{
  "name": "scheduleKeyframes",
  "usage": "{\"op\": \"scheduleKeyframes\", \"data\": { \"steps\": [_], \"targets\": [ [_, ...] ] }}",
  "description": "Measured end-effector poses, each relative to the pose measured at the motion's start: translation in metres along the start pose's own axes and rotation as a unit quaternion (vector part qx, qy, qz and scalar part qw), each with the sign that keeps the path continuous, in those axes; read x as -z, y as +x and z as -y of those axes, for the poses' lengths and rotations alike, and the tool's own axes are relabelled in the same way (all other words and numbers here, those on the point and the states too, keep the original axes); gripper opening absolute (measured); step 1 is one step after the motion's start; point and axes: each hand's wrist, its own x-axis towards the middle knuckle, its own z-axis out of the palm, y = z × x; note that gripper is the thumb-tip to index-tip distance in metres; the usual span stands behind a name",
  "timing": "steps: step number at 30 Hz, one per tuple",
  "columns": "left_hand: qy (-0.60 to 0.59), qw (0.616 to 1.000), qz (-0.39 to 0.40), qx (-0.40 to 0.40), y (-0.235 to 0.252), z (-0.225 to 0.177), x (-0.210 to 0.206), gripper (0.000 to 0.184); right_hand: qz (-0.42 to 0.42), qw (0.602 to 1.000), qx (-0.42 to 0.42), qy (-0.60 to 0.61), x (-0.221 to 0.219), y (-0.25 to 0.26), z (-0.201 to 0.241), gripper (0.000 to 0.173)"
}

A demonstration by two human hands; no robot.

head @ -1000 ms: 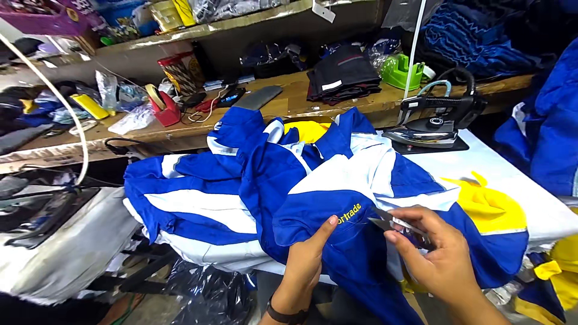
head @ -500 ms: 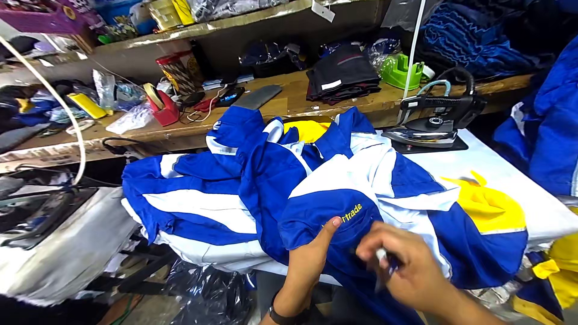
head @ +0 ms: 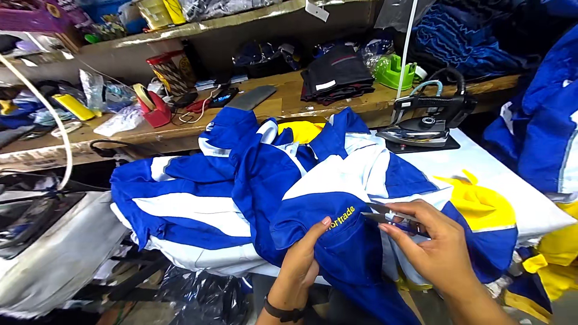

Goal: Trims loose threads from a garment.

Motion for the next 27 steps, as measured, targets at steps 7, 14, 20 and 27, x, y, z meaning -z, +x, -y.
{"op": "scheduleKeyframes", "data": {
  "steps": [7, 14, 20, 27],
  "targets": [
    [0.046, 0.999, -0.007, -0.008, 0.005, 0.003, -0.005, 0.011, -0.042, 0.997, 0.052, -0.039, -0.011, -0.003, -0.009, 0.030],
    [0.025, 1.000, 0.007, -0.009, 0.006, 0.004, -0.002, 0.013, -0.034, 0.992, 0.088, -0.087, -0.005, 0.005, -0.010, 0.028],
    [0.026, 1.000, 0.010, -0.010, 0.007, 0.004, 0.001, 0.011, -0.026, 0.990, 0.097, -0.100, -0.002, 0.006, -0.008, 0.028],
    [0.041, 0.999, 0.009, -0.026, 0.006, 0.004, 0.002, 0.010, -0.031, 0.983, 0.123, -0.133, 0.000, 0.009, -0.004, 0.026]
  ]
}}
